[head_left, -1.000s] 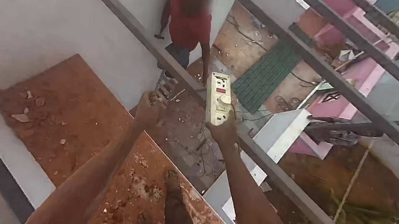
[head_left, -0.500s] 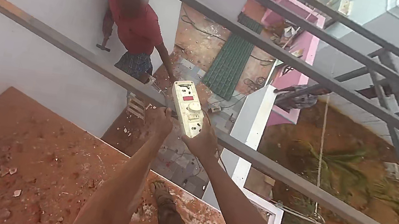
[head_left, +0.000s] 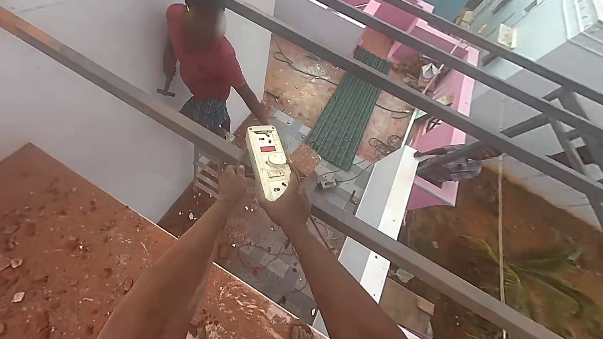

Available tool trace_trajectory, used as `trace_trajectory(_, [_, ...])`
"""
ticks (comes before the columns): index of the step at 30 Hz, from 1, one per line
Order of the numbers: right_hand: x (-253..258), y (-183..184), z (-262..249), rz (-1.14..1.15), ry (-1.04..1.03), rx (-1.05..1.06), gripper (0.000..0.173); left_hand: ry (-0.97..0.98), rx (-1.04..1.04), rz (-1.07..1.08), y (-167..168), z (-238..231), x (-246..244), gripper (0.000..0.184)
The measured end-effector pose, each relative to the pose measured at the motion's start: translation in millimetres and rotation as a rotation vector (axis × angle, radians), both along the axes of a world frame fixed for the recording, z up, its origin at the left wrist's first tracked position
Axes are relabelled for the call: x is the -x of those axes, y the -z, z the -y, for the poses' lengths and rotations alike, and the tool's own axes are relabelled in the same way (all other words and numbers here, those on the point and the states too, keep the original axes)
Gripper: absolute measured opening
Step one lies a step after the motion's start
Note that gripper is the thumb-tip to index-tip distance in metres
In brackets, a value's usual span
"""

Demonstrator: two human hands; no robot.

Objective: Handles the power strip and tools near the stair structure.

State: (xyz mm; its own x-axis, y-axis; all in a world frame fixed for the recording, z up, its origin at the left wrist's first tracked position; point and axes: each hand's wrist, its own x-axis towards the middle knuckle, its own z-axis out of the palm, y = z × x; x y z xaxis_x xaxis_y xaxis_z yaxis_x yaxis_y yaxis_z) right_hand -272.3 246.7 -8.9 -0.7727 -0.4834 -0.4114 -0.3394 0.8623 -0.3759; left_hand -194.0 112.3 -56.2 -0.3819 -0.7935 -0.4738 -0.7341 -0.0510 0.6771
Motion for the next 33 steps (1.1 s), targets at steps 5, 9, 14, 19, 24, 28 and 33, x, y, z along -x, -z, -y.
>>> trace_trajectory(5, [19.5, 3.6, -18.0, -0.001, 0.004, 0.086, 0.113, -0.090, 0.115, 0.038, -10.5, -25.7, 33.4, 0.052])
trace_trajectory(9, [50.9, -0.5, -44.3, 0.018, -0.032, 0.077, 0.108, -0.224, 0.065, -0.023, -17.3, -69.8, 68.0, 0.052])
trace_trajectory(14, [61.3, 2.6, -54.9, 0.023, -0.053, 0.090, 0.107, -0.383, -0.010, -0.147, -8.3, -94.3, 77.5, 0.049])
trace_trajectory(19, [71.8, -4.9, -47.1, 0.080, 0.036, 0.104, 0.103, -0.466, -0.031, -0.324, 6.9, -48.1, 55.4, 0.042])
trace_trajectory(24, [72.9, -19.6, -33.4, 0.088, 0.024, 0.093, 0.098, -0.293, -0.165, -0.441, 29.8, -43.4, 23.0, 0.032])
trace_trajectory(28, [79.4, -21.8, -24.1, -0.002, -0.050, 0.074, 0.098, -0.001, -0.166, -0.236, 71.3, -39.0, -9.6, 0.029])
trace_trajectory(33, [73.4, -22.1, -19.2, -0.043, -0.053, 0.085, 0.099, 0.115, -0.270, -0.229, 141.1, -37.0, -26.8, 0.039])
